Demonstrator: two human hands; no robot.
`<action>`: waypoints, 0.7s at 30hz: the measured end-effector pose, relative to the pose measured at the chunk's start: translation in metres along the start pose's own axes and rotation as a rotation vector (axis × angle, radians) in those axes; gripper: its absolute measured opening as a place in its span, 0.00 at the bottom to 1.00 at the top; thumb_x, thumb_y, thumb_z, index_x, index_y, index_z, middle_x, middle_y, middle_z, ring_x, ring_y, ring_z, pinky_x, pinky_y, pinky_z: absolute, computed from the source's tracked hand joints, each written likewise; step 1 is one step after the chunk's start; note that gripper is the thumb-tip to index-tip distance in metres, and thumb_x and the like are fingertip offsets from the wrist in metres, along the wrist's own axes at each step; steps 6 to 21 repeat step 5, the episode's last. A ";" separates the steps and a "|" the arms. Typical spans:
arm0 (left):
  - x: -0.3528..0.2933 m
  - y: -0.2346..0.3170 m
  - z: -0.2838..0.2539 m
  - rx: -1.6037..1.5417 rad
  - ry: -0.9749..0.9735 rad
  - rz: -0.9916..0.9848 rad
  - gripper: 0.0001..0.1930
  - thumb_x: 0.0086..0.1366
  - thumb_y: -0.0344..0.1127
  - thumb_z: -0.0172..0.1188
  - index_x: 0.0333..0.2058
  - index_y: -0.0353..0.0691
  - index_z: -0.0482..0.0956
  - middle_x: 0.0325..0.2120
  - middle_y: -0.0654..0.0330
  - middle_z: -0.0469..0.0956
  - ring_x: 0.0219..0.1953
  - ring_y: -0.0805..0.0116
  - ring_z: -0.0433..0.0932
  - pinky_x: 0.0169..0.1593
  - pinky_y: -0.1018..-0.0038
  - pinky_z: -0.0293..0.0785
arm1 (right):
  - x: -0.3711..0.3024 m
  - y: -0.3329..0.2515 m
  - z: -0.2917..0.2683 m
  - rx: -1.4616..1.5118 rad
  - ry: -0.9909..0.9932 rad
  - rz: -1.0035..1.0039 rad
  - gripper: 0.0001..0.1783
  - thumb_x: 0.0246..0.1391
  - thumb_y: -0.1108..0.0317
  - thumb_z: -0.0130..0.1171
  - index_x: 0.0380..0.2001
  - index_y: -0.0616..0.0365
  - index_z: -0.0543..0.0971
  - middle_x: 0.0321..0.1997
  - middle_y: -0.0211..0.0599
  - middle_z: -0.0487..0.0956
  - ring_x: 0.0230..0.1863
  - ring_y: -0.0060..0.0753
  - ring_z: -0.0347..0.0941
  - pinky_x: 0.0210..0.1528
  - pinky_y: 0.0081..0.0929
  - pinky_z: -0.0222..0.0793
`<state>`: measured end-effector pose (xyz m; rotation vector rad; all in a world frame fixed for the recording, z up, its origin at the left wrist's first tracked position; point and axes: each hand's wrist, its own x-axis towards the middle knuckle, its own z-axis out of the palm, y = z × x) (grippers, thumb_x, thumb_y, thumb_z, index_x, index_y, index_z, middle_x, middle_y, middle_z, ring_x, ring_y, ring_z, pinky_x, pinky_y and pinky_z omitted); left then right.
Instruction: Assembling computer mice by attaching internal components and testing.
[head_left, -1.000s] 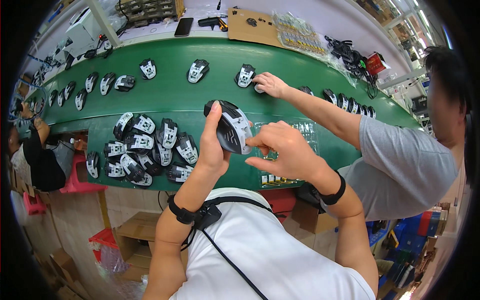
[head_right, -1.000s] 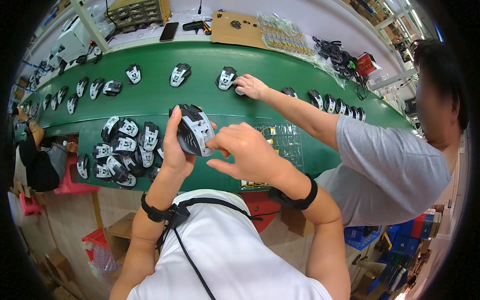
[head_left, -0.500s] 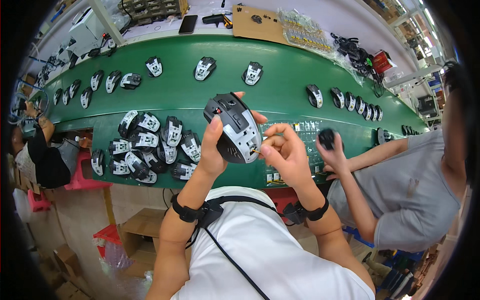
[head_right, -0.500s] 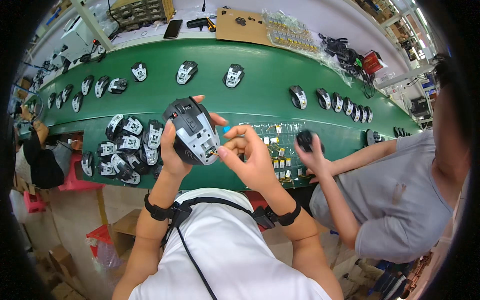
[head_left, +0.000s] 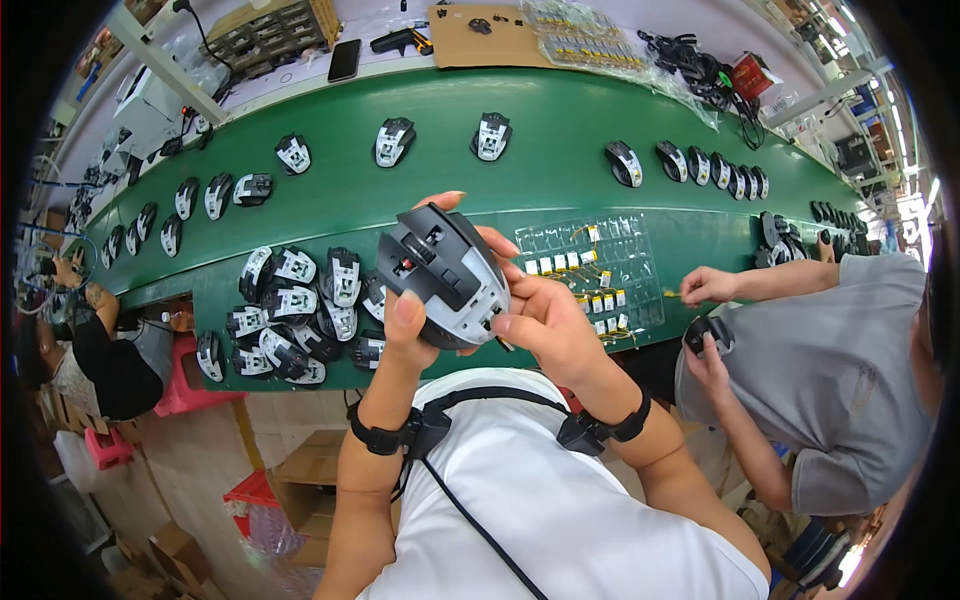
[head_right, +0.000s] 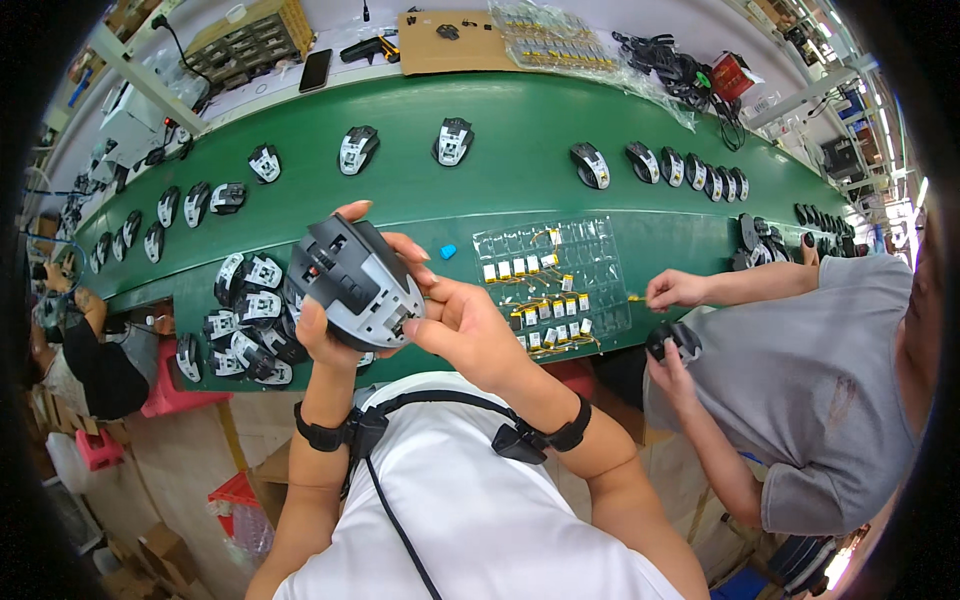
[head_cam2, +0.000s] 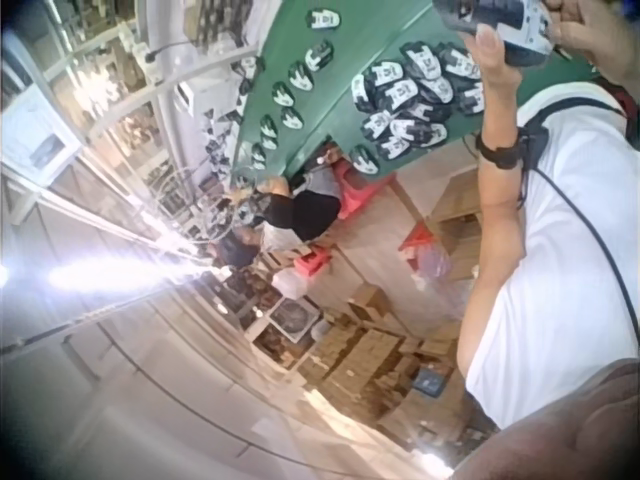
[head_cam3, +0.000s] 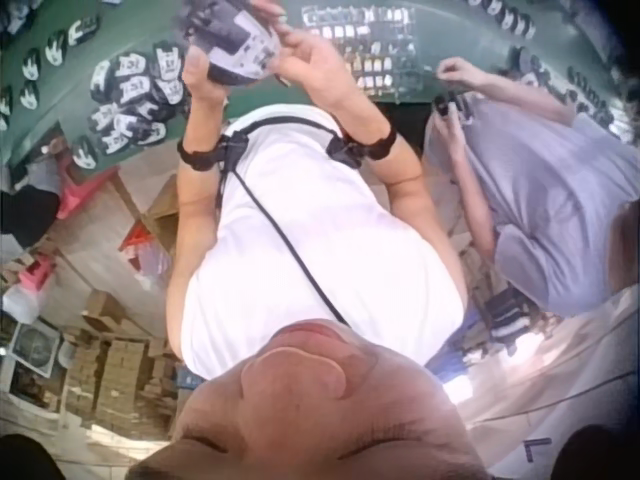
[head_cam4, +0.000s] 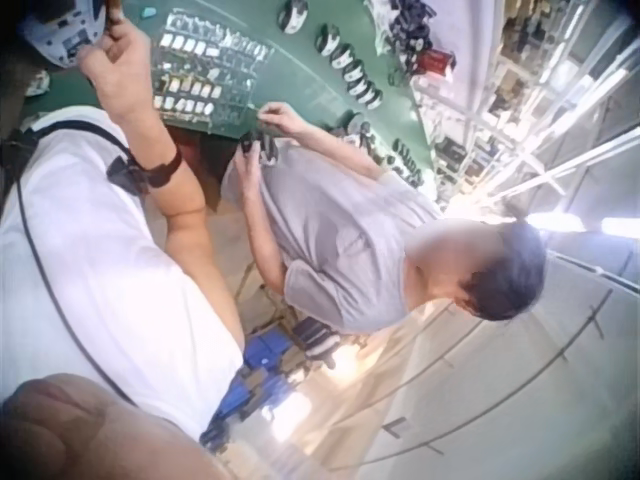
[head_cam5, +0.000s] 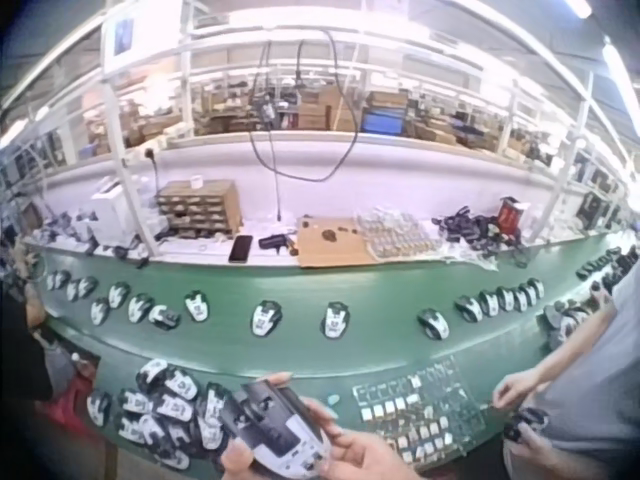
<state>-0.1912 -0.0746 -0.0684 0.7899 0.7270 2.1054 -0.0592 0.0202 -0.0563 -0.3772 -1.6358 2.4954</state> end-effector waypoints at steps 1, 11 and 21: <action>-0.002 0.001 0.001 0.000 0.000 -0.003 0.52 0.47 0.66 0.63 0.60 0.36 0.53 0.41 0.41 0.74 0.39 0.56 0.79 0.43 0.64 0.79 | -0.002 -0.002 0.005 0.013 0.004 -0.007 0.20 0.54 0.75 0.53 0.50 0.70 0.69 0.42 0.36 0.77 0.41 0.20 0.74 0.43 0.16 0.68; -0.007 0.011 0.008 0.044 -0.028 0.034 0.55 0.44 0.68 0.64 0.61 0.37 0.52 0.41 0.40 0.74 0.41 0.54 0.79 0.45 0.63 0.78 | -0.007 -0.003 0.017 0.086 0.002 -0.105 0.21 0.54 0.75 0.53 0.52 0.70 0.67 0.44 0.39 0.77 0.46 0.24 0.73 0.50 0.20 0.67; -0.007 0.011 0.008 0.044 -0.028 0.034 0.55 0.44 0.68 0.64 0.61 0.37 0.52 0.41 0.40 0.74 0.41 0.54 0.79 0.45 0.63 0.78 | -0.007 -0.003 0.017 0.086 0.002 -0.105 0.21 0.54 0.75 0.53 0.52 0.70 0.67 0.44 0.39 0.77 0.46 0.24 0.73 0.50 0.20 0.67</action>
